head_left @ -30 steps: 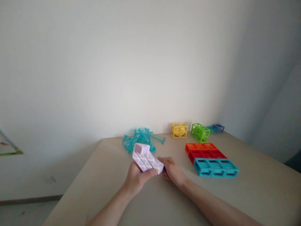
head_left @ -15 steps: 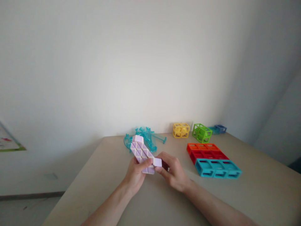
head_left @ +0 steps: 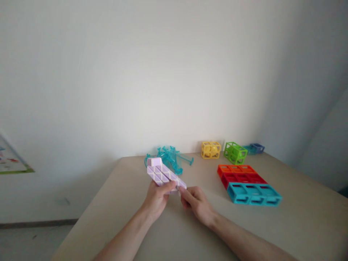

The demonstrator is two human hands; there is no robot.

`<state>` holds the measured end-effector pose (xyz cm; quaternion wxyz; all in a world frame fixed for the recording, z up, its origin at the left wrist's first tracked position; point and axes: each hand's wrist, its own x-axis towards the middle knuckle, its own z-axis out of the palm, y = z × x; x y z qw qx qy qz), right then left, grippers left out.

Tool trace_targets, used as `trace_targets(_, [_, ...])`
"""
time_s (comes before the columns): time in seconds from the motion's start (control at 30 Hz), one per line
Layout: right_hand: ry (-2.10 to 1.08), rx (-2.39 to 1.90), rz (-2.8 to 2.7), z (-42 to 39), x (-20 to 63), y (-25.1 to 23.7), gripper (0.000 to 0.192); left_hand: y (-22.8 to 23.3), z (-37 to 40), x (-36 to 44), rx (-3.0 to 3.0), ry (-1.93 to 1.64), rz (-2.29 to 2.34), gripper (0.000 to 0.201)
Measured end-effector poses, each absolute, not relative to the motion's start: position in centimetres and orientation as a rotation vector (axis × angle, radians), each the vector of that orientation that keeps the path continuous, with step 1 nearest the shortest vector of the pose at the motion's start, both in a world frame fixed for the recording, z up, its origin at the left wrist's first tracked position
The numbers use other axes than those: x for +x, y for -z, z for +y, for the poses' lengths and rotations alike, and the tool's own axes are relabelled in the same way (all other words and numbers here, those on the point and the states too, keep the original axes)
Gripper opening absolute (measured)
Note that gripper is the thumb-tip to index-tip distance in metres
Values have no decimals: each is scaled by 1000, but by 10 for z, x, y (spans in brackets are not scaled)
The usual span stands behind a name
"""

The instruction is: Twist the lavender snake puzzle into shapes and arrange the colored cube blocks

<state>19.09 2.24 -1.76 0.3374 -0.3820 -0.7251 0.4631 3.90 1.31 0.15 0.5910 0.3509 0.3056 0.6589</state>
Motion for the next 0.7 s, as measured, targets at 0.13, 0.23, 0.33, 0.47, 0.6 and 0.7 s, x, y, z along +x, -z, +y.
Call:
trace_targets(0.13, [-1163, -1002, -1914, 23, 193, 11, 49, 2, 15, 41, 780, -1526, 746, 33])
trace_targets(0.23, [-1273, -939, -1893, 23, 193, 10, 49, 2, 15, 43, 781, -1472, 759, 37])
trace_targets(0.33, [-1370, -872, -1831, 22, 192, 13, 51, 1, 13, 43, 785, -1416, 768, 34])
trace_targets(0.47, [-1587, -820, -1665, 22, 190, 15, 51, -3, 10, 44, 830, -1413, 790, 34])
trace_targets(0.6, [-1730, -769, -1530, 20, 189, 12, 46, -5, 6, 47, 886, -1469, 765, 33])
trace_targets(0.7, [-1814, -725, -1417, 17, 188, 10, 41, -4, 5, 49, 907, -1488, 736, 30])
